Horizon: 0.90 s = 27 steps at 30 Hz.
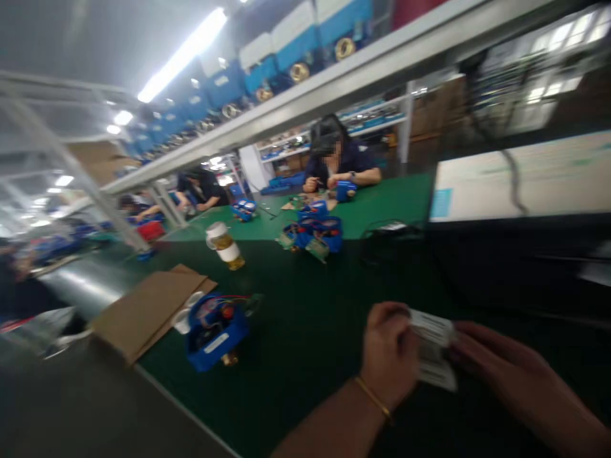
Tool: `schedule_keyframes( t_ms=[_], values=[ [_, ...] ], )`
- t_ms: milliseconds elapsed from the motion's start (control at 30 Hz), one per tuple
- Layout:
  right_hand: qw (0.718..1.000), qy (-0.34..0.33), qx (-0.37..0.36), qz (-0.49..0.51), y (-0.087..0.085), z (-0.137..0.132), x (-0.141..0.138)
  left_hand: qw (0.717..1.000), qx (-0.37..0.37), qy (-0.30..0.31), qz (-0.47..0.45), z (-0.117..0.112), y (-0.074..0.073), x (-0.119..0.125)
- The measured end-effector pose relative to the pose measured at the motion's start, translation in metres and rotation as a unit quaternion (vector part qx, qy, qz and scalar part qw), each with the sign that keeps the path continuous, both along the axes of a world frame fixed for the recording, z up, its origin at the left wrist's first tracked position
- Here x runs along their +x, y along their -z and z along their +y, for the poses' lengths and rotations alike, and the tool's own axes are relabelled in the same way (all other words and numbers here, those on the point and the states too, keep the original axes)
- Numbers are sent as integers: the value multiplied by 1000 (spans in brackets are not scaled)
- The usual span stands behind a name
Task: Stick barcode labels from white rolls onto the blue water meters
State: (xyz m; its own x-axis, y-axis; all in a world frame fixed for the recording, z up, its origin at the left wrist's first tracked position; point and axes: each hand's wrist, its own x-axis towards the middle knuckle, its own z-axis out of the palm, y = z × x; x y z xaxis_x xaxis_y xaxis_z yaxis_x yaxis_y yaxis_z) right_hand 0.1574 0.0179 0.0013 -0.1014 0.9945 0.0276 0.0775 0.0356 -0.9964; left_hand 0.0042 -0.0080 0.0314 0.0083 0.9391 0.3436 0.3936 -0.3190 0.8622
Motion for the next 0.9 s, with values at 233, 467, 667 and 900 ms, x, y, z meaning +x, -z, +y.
schedule_keyframes(
  t_ms=[233,467,667,900],
  values=[
    [999,-8,39,-11,-13,1,3,998,11,52,36,18,8,-4],
    [999,-14,-34,26,-20,0,6,995,-22,63,71,13,2,-4],
    [998,-19,55,-4,-18,0,5,996,-30,62,56,13,1,-4],
    [995,-20,92,14,-17,0,5,996,-5,67,57,14,3,-4]
  ],
)
